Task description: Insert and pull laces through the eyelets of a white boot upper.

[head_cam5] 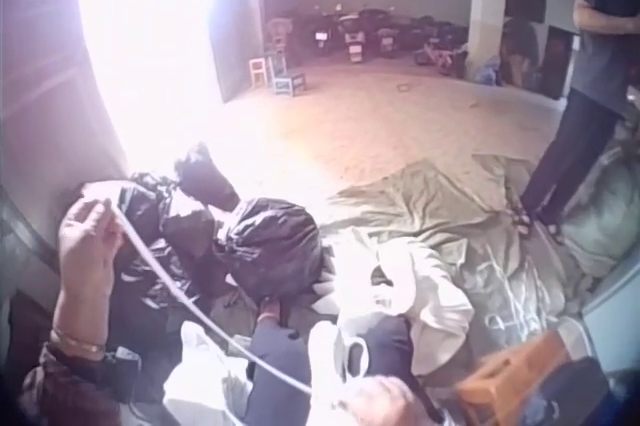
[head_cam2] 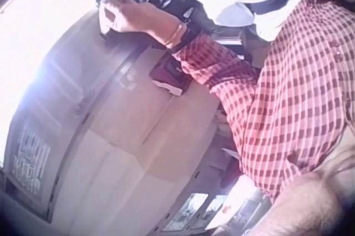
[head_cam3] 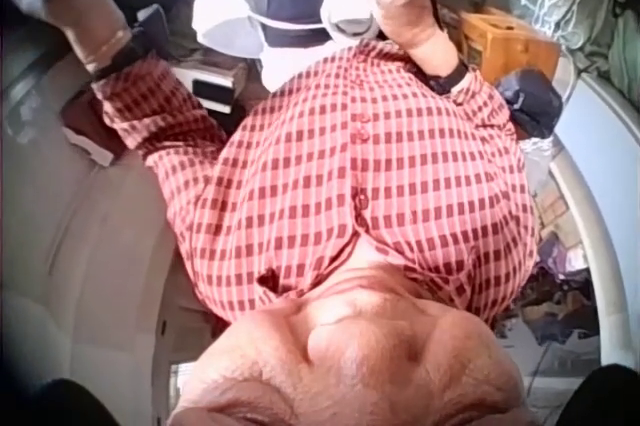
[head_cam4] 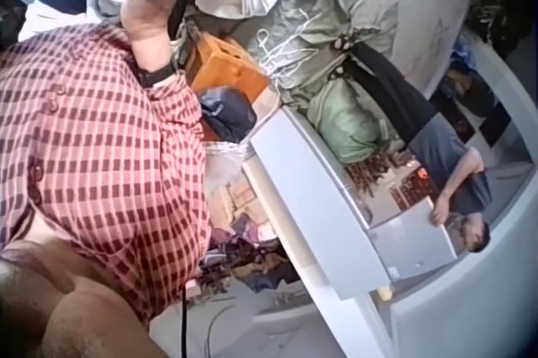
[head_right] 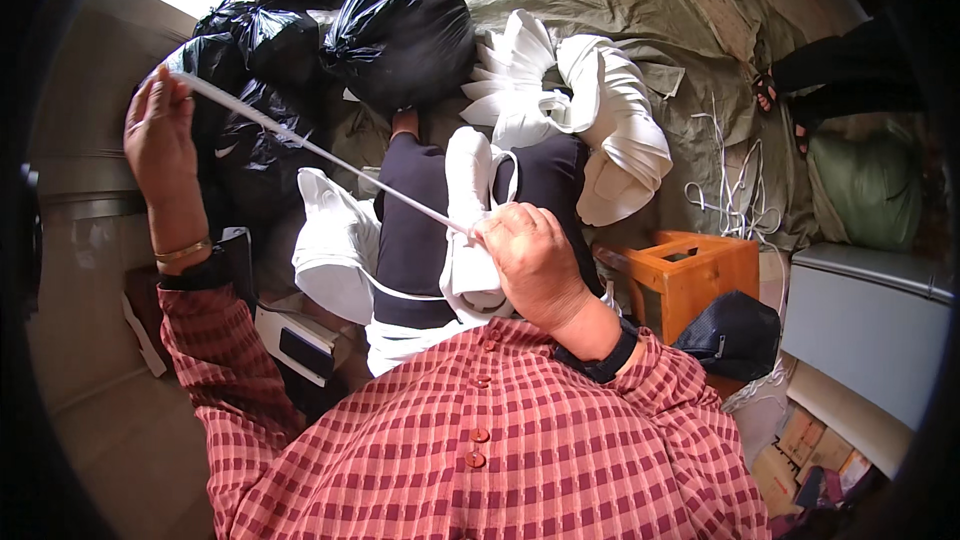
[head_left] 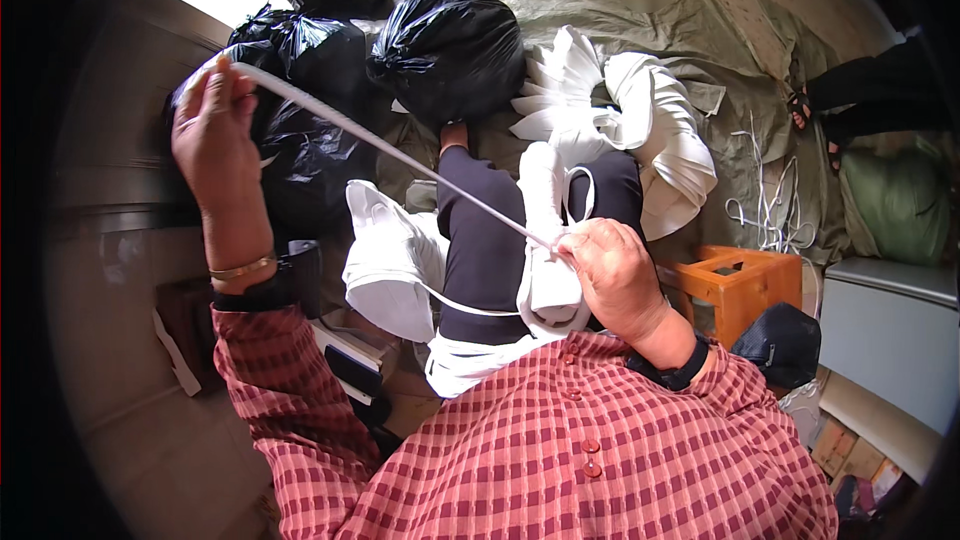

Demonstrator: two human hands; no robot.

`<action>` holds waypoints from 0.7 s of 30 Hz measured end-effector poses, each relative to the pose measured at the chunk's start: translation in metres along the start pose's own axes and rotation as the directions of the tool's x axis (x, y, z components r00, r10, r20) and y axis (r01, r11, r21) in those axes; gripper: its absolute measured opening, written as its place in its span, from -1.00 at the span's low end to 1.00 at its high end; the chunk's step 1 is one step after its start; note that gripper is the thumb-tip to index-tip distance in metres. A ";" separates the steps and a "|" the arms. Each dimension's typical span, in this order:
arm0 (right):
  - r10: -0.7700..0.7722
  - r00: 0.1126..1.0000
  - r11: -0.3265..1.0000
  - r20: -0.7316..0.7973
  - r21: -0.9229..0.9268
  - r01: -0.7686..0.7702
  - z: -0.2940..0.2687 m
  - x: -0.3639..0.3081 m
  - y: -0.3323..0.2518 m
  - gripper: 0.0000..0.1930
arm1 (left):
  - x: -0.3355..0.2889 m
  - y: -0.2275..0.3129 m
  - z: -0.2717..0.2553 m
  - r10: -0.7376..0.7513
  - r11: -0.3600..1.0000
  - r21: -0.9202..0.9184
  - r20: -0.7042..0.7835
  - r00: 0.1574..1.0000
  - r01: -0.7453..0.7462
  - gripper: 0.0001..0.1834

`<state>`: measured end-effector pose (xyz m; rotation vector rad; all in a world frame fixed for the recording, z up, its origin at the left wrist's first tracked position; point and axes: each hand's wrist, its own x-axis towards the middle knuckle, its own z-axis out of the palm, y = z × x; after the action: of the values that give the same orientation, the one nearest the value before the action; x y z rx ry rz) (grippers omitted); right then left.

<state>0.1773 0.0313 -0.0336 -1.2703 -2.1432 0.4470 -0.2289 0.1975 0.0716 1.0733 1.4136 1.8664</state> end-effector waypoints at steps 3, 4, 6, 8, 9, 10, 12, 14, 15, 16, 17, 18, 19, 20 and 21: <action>-0.016 1.000 0.996 0.021 -0.082 0.018 -0.004 0.001 -0.005 -0.78 | -0.050 -0.019 0.020 0.007 1.000 0.026 0.246 0.969 -0.013 -0.79; -0.006 1.000 0.999 0.013 -0.035 0.007 -0.004 0.002 -0.005 -0.77 | -0.078 -0.023 0.028 -0.063 0.992 0.126 0.243 0.968 0.033 -0.82; 0.020 1.000 0.998 0.001 0.059 -0.020 -0.003 0.001 -0.005 -0.76 | -0.138 -0.028 0.044 0.054 0.904 0.347 0.488 0.871 -0.251 -0.88; -0.018 1.000 0.997 -0.018 0.077 0.019 -0.001 0.000 -0.003 -0.75 | -0.208 -0.033 0.055 -0.202 0.917 0.394 0.590 0.782 -0.061 -0.84; -0.040 0.998 0.994 -0.053 0.100 0.045 0.001 0.000 -0.002 -0.75 | -0.237 -0.033 0.056 -0.127 0.905 0.381 0.668 0.733 -0.191 -0.82; 0.000 1.000 0.995 -0.015 0.104 0.002 0.003 -0.001 0.000 -0.76 | -0.259 -0.036 0.057 -0.171 0.895 0.411 0.675 0.717 -0.173 -0.81; 0.064 0.998 0.988 0.011 0.137 -0.065 0.006 -0.001 0.003 -0.79 | -0.288 -0.042 0.058 -0.243 0.871 0.470 0.662 0.709 -0.140 -0.79; 0.149 0.988 0.963 0.042 0.221 -0.155 0.007 0.000 0.005 -0.77 | -0.299 -0.046 0.059 -0.226 0.866 0.479 0.634 0.740 -0.145 -0.80; 0.186 0.980 0.945 0.065 0.260 -0.197 0.006 0.000 0.006 -0.76 | -0.300 -0.048 0.061 -0.216 0.869 0.471 0.639 0.738 -0.154 -0.81; 0.192 0.980 0.944 0.055 0.264 -0.199 0.006 0.001 0.006 -0.73 | -0.298 -0.049 0.063 -0.207 0.870 0.465 0.645 0.736 -0.162 -0.82; 0.191 0.980 0.943 0.058 0.267 -0.200 0.004 0.002 0.005 -0.73 | -0.296 -0.050 0.065 -0.205 0.875 0.457 0.652 0.730 -0.162 -0.83; 0.193 0.979 0.941 0.061 0.271 -0.203 0.003 0.002 0.003 -0.72 | -0.294 -0.050 0.067 -0.180 0.864 0.459 0.666 0.723 -0.207 -0.85; 0.206 0.977 0.937 0.053 0.278 -0.213 0.001 0.002 0.001 -0.71 | -0.292 -0.050 0.068 -0.163 0.855 0.457 0.684 0.712 -0.244 -0.86; 0.193 0.979 0.940 0.067 0.272 -0.204 0.000 0.002 -0.001 -0.71 | -0.290 -0.050 0.069 -0.156 0.846 0.459 0.700 0.697 -0.272 -0.87; 0.189 0.980 0.942 0.069 0.269 -0.201 -0.001 0.001 -0.004 -0.71 | -0.289 -0.051 0.070 -0.143 0.844 0.451 0.710 0.689 -0.291 -0.88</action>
<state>0.1753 0.0306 -0.0301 -1.3245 -1.9138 0.8319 -0.0200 0.0136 -0.0440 1.9080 1.3933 0.8425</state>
